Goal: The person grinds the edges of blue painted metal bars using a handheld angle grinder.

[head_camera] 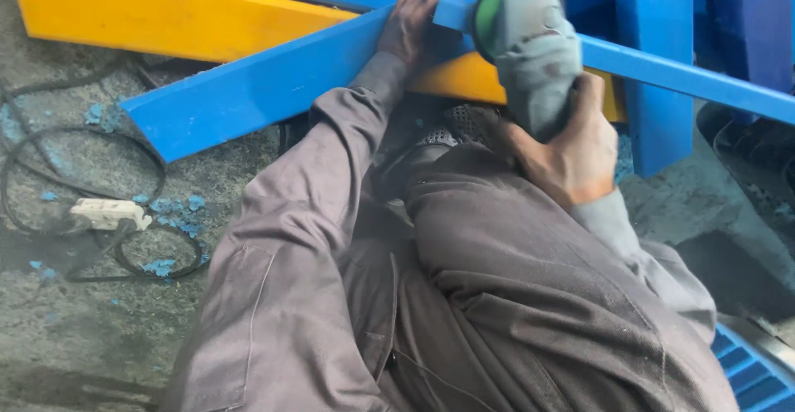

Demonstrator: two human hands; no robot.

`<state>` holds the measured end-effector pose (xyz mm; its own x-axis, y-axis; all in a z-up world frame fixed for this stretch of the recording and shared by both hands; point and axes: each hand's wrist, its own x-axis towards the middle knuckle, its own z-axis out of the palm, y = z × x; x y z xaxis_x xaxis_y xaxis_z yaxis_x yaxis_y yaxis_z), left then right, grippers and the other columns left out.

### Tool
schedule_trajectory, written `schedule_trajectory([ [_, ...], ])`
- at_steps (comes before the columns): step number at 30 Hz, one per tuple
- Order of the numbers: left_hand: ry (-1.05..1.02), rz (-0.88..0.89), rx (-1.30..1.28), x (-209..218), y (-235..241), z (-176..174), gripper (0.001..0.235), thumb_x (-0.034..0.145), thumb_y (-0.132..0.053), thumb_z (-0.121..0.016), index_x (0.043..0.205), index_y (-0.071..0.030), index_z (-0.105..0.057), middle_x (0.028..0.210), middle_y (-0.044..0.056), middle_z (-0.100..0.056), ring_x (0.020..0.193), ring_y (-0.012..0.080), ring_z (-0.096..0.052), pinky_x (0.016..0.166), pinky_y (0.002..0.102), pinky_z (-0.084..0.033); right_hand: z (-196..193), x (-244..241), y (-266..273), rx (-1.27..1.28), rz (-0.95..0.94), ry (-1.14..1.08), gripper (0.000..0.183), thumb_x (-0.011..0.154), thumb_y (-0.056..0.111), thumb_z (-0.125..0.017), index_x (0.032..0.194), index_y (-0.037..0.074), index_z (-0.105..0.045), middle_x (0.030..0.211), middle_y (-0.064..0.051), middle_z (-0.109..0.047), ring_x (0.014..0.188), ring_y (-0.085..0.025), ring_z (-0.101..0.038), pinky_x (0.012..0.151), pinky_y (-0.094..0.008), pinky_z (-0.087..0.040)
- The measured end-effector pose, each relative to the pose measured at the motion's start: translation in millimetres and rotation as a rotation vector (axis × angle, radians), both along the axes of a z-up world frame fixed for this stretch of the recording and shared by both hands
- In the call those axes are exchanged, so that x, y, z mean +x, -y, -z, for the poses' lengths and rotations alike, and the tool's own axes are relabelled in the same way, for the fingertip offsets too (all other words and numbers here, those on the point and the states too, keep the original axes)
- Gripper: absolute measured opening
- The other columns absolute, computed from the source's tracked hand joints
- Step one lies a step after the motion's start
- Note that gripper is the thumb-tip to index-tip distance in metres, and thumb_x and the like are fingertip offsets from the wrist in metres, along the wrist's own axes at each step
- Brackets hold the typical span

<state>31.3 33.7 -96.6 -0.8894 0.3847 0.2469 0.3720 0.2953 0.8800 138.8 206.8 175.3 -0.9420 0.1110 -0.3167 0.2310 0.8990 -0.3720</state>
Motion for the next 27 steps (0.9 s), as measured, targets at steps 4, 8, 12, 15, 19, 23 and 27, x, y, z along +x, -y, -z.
schedule_trajectory([
  [4,-0.073,-0.069,-0.030,0,-1,6,0.036,0.086,-0.021,-0.082,0.114,-0.020,-0.060,0.106,-0.001,-0.068,0.104,0.0241,-0.066,0.091,0.039,-0.049,-17,60,-69,0.002,0.293,-0.011,0.072,0.095,0.035,-0.085,0.138,-0.001,-0.040,0.122,-0.028,-0.071,0.111,-0.039,-0.075,0.093,-0.045,-0.061],
  [8,-0.086,-0.036,-0.016,-4,4,-9,0.041,0.080,-0.022,-0.084,0.113,-0.019,-0.060,0.106,0.000,-0.069,0.102,0.0263,-0.066,0.089,0.040,-0.050,-30,86,-95,0.196,0.367,-0.057,0.066,0.098,0.031,-0.088,0.134,-0.002,-0.044,0.120,-0.027,-0.073,0.109,-0.037,-0.076,0.097,-0.045,-0.060],
  [12,-0.067,-0.080,-0.064,-2,2,-7,0.038,0.083,-0.024,-0.086,0.111,-0.021,-0.061,0.105,0.000,-0.068,0.100,0.0272,-0.065,0.089,0.040,-0.051,-11,50,-44,0.024,0.324,-0.059,0.071,0.097,0.037,-0.086,0.137,-0.001,-0.041,0.118,-0.026,-0.073,0.112,-0.038,-0.076,0.093,-0.045,-0.060],
  [15,-0.021,-0.057,-0.052,-2,8,-10,0.039,0.080,-0.024,-0.085,0.112,-0.021,-0.062,0.107,0.000,-0.069,0.100,0.0276,-0.066,0.090,0.039,-0.052,3,26,-14,-0.021,0.107,-0.035,0.084,0.086,0.041,-0.089,0.139,-0.001,-0.038,0.119,-0.031,-0.068,0.103,-0.045,-0.072,0.087,-0.049,-0.059],
  [19,-0.078,-0.014,-0.016,-5,10,-9,0.035,0.083,-0.022,-0.084,0.111,-0.019,-0.063,0.105,0.002,-0.070,0.101,0.0297,-0.067,0.088,0.042,-0.051,-8,29,-22,-0.018,0.168,-0.032,0.083,0.086,0.039,-0.089,0.140,-0.001,-0.040,0.114,-0.030,-0.069,0.101,-0.047,-0.071,0.086,-0.051,-0.057],
  [23,-0.154,-0.016,0.027,-11,7,-9,0.028,0.085,-0.017,-0.083,0.107,-0.015,-0.066,0.106,0.004,-0.072,0.099,0.0303,-0.069,0.089,0.042,-0.053,-26,75,-107,-0.032,0.469,-0.236,0.068,0.093,0.032,-0.087,0.136,-0.001,-0.046,0.120,-0.023,-0.072,0.116,-0.035,-0.074,0.099,-0.044,-0.058],
  [27,-0.098,0.100,0.124,-11,18,-42,0.027,0.089,-0.013,-0.085,0.111,-0.012,-0.069,0.109,0.008,-0.073,0.105,0.0315,-0.072,0.092,0.041,-0.057,-39,172,-204,0.046,0.588,-0.387,0.056,0.098,0.021,-0.084,0.134,-0.006,-0.051,0.125,-0.026,-0.069,0.113,-0.031,-0.068,0.101,-0.040,-0.055],
])
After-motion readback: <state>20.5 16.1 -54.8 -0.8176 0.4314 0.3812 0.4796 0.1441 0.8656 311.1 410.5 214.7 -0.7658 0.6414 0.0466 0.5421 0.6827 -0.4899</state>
